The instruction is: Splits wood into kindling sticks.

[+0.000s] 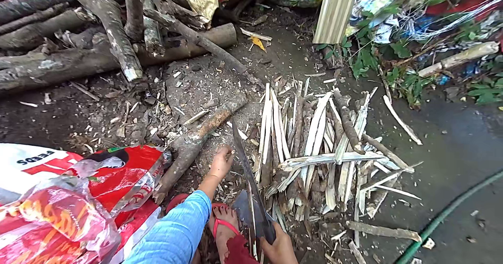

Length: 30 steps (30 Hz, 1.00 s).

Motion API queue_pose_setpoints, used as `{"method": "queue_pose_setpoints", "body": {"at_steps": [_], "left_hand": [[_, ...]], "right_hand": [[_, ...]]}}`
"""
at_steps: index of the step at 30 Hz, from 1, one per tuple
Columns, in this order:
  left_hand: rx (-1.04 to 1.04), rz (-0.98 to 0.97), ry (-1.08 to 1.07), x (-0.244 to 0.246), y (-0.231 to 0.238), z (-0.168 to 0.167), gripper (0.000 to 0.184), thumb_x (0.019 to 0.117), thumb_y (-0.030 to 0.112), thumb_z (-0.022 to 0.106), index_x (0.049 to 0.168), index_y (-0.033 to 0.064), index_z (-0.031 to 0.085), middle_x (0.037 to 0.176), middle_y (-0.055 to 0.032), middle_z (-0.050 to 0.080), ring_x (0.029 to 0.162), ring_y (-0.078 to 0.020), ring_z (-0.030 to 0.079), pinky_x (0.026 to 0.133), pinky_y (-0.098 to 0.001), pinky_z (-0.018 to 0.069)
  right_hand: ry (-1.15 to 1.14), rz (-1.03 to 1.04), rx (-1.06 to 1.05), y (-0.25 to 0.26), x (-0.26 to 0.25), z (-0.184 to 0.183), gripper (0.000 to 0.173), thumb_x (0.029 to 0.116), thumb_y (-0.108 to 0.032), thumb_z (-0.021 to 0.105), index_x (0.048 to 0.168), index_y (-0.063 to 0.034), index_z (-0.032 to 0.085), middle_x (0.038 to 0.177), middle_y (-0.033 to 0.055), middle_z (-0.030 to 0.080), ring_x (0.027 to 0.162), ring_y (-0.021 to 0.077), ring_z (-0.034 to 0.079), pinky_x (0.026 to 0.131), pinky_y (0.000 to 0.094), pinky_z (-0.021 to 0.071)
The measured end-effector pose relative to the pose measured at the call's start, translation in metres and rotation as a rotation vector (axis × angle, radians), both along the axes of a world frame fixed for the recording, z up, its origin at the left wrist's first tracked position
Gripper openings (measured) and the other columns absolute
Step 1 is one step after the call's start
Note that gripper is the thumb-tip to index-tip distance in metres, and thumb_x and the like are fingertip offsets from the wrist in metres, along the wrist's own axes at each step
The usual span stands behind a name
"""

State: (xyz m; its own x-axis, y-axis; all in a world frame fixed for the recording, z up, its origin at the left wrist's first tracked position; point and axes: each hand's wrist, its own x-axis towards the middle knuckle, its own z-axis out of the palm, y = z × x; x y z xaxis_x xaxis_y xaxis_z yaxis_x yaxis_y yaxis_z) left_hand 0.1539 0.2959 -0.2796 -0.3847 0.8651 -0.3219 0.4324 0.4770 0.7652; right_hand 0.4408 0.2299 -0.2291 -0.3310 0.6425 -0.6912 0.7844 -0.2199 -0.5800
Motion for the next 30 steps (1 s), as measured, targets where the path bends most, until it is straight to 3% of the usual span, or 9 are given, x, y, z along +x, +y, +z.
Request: {"method": "queue_pose_setpoints", "body": {"at_steps": [3, 16, 20, 24, 28, 30], "left_hand": [[0.017, 0.000, 0.023, 0.001, 0.003, 0.000, 0.028, 0.1019, 0.004, 0.056, 0.124, -0.0125, 0.063, 0.127, -0.0285, 0.065, 0.120, -0.0345, 0.065, 0.109, -0.0400, 0.0473], [0.056, 0.023, 0.023, -0.003, -0.005, -0.008, 0.027, 0.1029, 0.004, 0.056, 0.123, -0.0122, 0.063, 0.122, -0.0275, 0.068, 0.115, -0.0330, 0.068, 0.106, -0.0396, 0.0502], [0.083, 0.042, -0.022, -0.005, -0.008, -0.013, 0.029, 0.1027, 0.003, 0.054, 0.126, -0.0116, 0.061, 0.125, -0.0272, 0.067, 0.116, -0.0316, 0.067, 0.107, -0.0386, 0.0498], [-0.016, 0.033, -0.037, -0.006, -0.006, -0.010, 0.038, 0.0996, 0.009, 0.064, 0.132, -0.0101, 0.058, 0.132, -0.0277, 0.062, 0.122, -0.0337, 0.063, 0.109, -0.0406, 0.0476], [-0.051, 0.058, -0.008, -0.009, 0.000, -0.010, 0.030, 0.1020, 0.006, 0.059, 0.126, -0.0118, 0.061, 0.130, -0.0282, 0.063, 0.119, -0.0335, 0.065, 0.108, -0.0406, 0.0487], [-0.085, 0.060, -0.035, -0.014, 0.001, -0.011, 0.033, 0.1038, 0.006, 0.055, 0.132, -0.0103, 0.059, 0.132, -0.0269, 0.063, 0.122, -0.0320, 0.064, 0.110, -0.0406, 0.0475]], "right_hand": [[-0.030, 0.046, 0.023, 0.002, -0.001, 0.004, 0.049, 0.0860, -0.012, 0.075, 0.127, 0.0113, 0.061, 0.093, 0.0281, 0.071, 0.086, 0.0424, 0.071, 0.083, 0.0592, 0.0552], [-0.025, 0.040, 0.057, -0.007, -0.011, 0.000, 0.048, 0.0859, -0.012, 0.075, 0.125, 0.0125, 0.061, 0.091, 0.0286, 0.071, 0.085, 0.0428, 0.072, 0.083, 0.0592, 0.0554], [-0.017, 0.036, 0.039, -0.007, -0.012, 0.001, 0.049, 0.0855, -0.011, 0.075, 0.126, 0.0123, 0.061, 0.092, 0.0289, 0.071, 0.086, 0.0427, 0.072, 0.083, 0.0591, 0.0553], [-0.013, 0.033, 0.004, -0.007, -0.012, 0.002, 0.048, 0.0848, -0.010, 0.076, 0.125, 0.0130, 0.060, 0.091, 0.0291, 0.071, 0.086, 0.0424, 0.071, 0.083, 0.0587, 0.0552], [-0.020, 0.030, -0.014, -0.007, -0.010, 0.006, 0.049, 0.0856, -0.011, 0.075, 0.125, 0.0140, 0.060, 0.093, 0.0302, 0.070, 0.088, 0.0435, 0.070, 0.085, 0.0595, 0.0541], [-0.008, 0.021, 0.006, -0.008, -0.008, 0.008, 0.049, 0.0844, -0.011, 0.075, 0.124, 0.0141, 0.061, 0.093, 0.0296, 0.070, 0.087, 0.0427, 0.071, 0.084, 0.0589, 0.0545]]}}
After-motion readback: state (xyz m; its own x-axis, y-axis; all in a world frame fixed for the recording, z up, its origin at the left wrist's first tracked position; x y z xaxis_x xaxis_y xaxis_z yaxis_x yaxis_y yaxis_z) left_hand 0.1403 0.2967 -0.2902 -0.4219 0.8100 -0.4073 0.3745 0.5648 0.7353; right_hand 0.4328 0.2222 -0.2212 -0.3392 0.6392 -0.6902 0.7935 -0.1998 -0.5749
